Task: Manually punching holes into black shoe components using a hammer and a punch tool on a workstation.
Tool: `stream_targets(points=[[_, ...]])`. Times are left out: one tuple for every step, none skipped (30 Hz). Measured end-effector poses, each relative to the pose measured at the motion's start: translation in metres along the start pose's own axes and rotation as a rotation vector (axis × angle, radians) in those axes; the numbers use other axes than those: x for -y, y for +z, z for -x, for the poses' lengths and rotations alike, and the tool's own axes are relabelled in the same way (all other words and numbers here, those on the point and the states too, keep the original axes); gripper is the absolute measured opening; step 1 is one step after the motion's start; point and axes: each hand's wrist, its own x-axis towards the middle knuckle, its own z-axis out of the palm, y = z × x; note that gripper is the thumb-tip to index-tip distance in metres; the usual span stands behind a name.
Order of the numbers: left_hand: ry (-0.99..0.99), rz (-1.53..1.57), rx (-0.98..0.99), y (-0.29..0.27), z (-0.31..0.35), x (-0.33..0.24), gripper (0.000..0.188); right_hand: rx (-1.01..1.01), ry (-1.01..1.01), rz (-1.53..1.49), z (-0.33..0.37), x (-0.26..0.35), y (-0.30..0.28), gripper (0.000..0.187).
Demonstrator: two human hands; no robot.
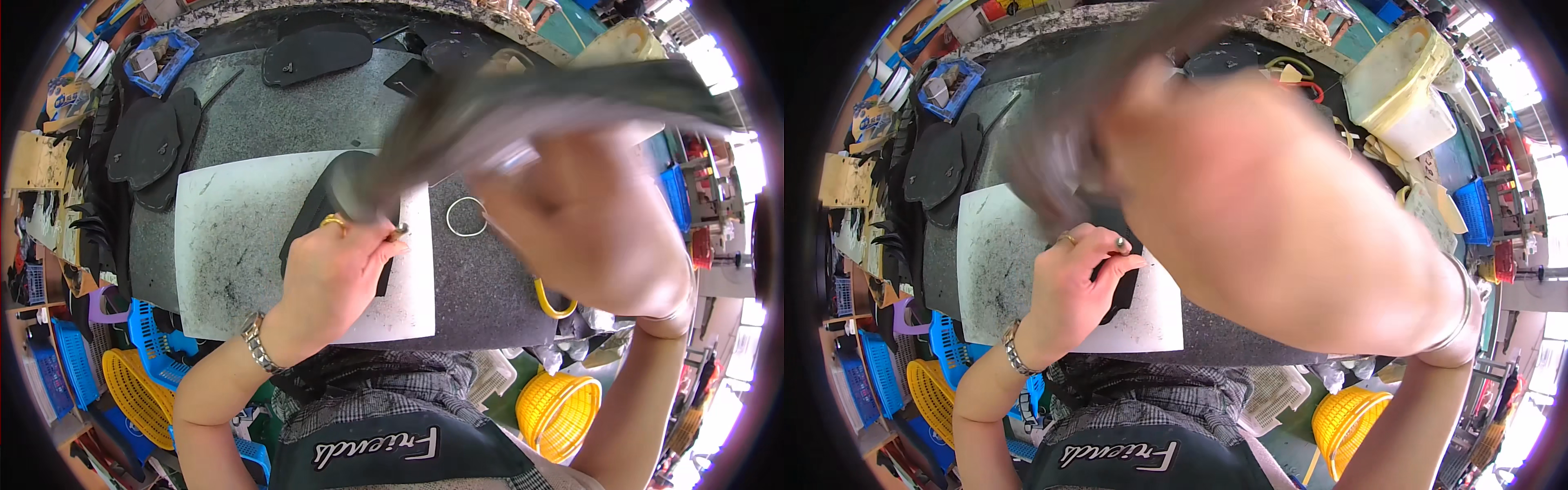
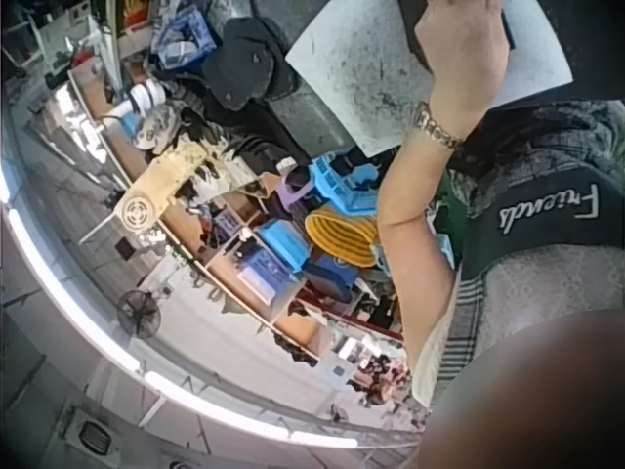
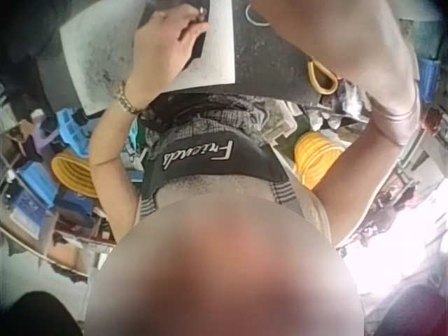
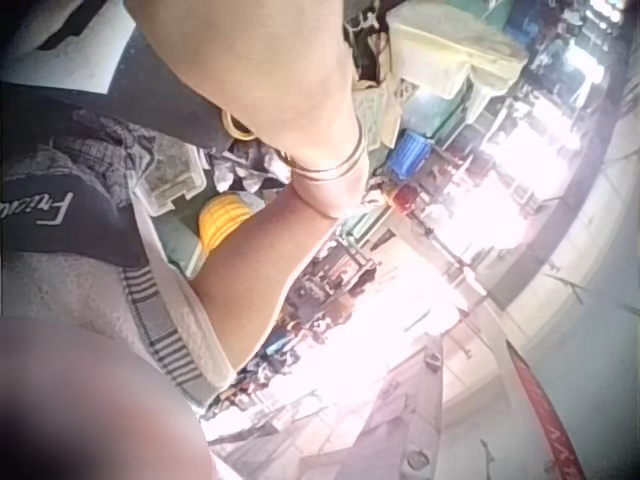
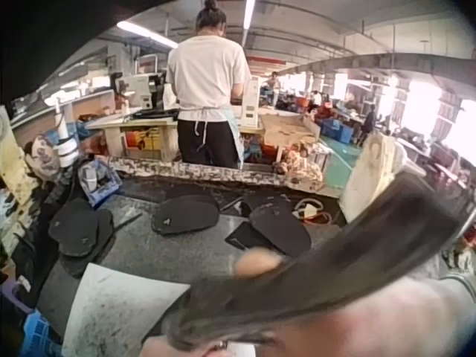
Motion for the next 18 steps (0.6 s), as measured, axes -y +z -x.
stream_targets(points=[[0.009, 0.01, 0.004, 0.0, -0.002, 0.0, 0.009, 0.379, -0.067, 0.341, 0.0, 0.006, -0.009, 0.025], [-0.105, 0.109, 0.03, 0.0, -0.004, 0.003, 0.008, 0.377, -0.068, 0.341, -0.001, 0.005, -0.011, 0.025], [-0.218, 0.209, 0.057, -0.001, -0.006, 0.006, 0.007, 0.366, 0.024, 0.117, -0.003, 0.003, -0.012, 0.025], [-0.345, 0.558, -0.018, 0.008, -0.005, 0.016, 0.007, 0.351, 0.119, -0.106, -0.003, 0.002, -0.013, 0.025], [-0.352, 0.552, -0.021, 0.008, -0.004, 0.017, 0.007, 0.352, 0.112, -0.112, -0.002, 0.0, -0.011, 0.025], [-0.349, 0.544, -0.019, 0.008, -0.004, 0.017, 0.008, 0.198, 0.108, -0.214, 0.001, -0.004, -0.009, 0.025], [-0.346, 0.537, -0.015, 0.01, -0.004, 0.016, 0.009, 0.043, 0.105, -0.313, 0.005, -0.008, -0.006, 0.025], [-0.299, 0.455, -0.031, 0.01, -0.002, 0.016, 0.011, -0.116, 0.098, -0.415, 0.004, -0.009, -0.003, 0.025], [-0.304, 0.448, -0.033, 0.01, 0.0, 0.018, 0.011, -0.271, 0.022, -0.344, -0.001, -0.012, 0.002, 0.027], [-0.282, 0.436, -0.063, 0.01, 0.002, 0.02, 0.012, -0.292, 0.046, -0.373, -0.004, -0.011, 0.001, 0.028], [-0.25, 0.437, -0.089, 0.013, 0.003, 0.02, 0.012, -0.313, 0.079, -0.389, -0.004, -0.01, -0.002, 0.028], [-0.248, 0.44, -0.088, 0.014, 0.003, 0.019, 0.012, -0.313, 0.082, -0.385, -0.003, -0.01, -0.002, 0.028], [-0.187, 0.373, -0.115, 0.015, 0.002, 0.018, 0.013, -0.239, 0.064, -0.354, -0.002, -0.01, -0.003, 0.028], [-0.124, 0.308, -0.142, 0.017, 0.002, 0.017, 0.014, -0.166, 0.048, -0.319, -0.001, -0.01, -0.004, 0.028], [-0.121, 0.311, -0.142, 0.018, 0.002, 0.017, 0.014, -0.167, 0.05, -0.315, 0.001, -0.011, -0.003, 0.028], [-0.139, 0.323, -0.103, 0.018, 0.002, 0.016, 0.011, -0.213, 0.045, -0.338, 0.002, -0.012, 0.0, 0.028], [-0.168, 0.328, -0.064, 0.016, 0.004, 0.016, 0.01, -0.255, 0.036, -0.373, 0.001, -0.011, 0.004, 0.027], [-0.176, 0.323, -0.064, 0.013, 0.004, 0.014, 0.01, -0.234, 0.027, -0.322, 0.0, -0.008, 0.002, 0.026]])
